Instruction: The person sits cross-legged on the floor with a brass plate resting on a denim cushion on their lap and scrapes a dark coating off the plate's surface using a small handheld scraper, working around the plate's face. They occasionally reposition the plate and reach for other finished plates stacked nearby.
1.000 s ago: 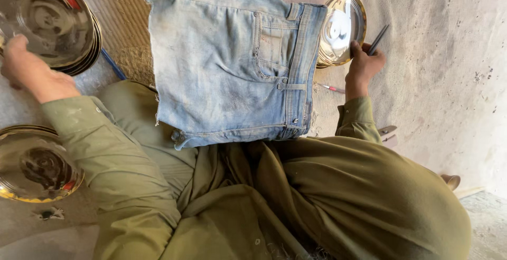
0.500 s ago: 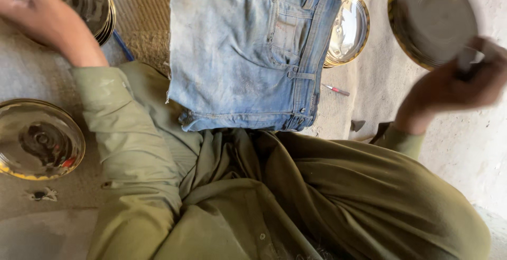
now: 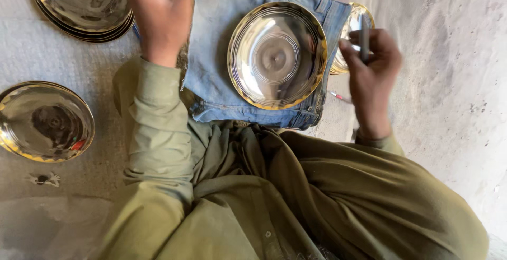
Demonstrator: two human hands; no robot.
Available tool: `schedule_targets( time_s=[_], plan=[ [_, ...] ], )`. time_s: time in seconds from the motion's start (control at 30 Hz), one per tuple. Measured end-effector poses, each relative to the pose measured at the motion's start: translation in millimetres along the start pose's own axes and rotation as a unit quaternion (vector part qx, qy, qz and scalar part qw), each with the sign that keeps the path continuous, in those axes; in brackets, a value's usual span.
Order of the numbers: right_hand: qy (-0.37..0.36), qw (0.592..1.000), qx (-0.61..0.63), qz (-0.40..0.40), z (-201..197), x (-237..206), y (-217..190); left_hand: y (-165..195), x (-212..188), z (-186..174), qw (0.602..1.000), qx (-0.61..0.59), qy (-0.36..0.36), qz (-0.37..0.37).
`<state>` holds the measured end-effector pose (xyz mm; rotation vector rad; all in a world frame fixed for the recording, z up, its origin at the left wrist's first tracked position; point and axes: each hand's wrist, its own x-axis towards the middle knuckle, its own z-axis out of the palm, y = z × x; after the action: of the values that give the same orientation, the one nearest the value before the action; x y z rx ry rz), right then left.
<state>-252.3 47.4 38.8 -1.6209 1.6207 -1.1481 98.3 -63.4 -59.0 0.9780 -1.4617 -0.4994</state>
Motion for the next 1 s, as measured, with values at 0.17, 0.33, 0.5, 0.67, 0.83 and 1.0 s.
schedule_targets(
  time_s=[0.17,0.33,0.5,0.67,0.83,1.0],
  plan=[
    [-0.092,0.986,-0.118,0.072,-48,9,-73,63,18,27,0.986,-0.016,-0.165,0.016],
    [-0.213,0.926,-0.31,-0.027,-51,20,-148,83,1,57,0.977,0.116,-0.164,0.066],
    [-0.276,0.865,-0.408,-0.09,-15,29,-152,83,-6,70,0.961,0.193,-0.195,0.022],
    [-0.242,0.886,-0.378,-0.119,15,26,-126,93,-6,64,0.958,0.202,-0.202,0.027],
    [-0.248,0.867,-0.391,-0.186,26,27,-113,96,-5,60,0.947,0.209,-0.244,0.003],
    [-0.252,0.835,-0.452,-0.188,35,29,-108,94,-5,63,0.951,0.225,-0.212,0.018]
  ],
)
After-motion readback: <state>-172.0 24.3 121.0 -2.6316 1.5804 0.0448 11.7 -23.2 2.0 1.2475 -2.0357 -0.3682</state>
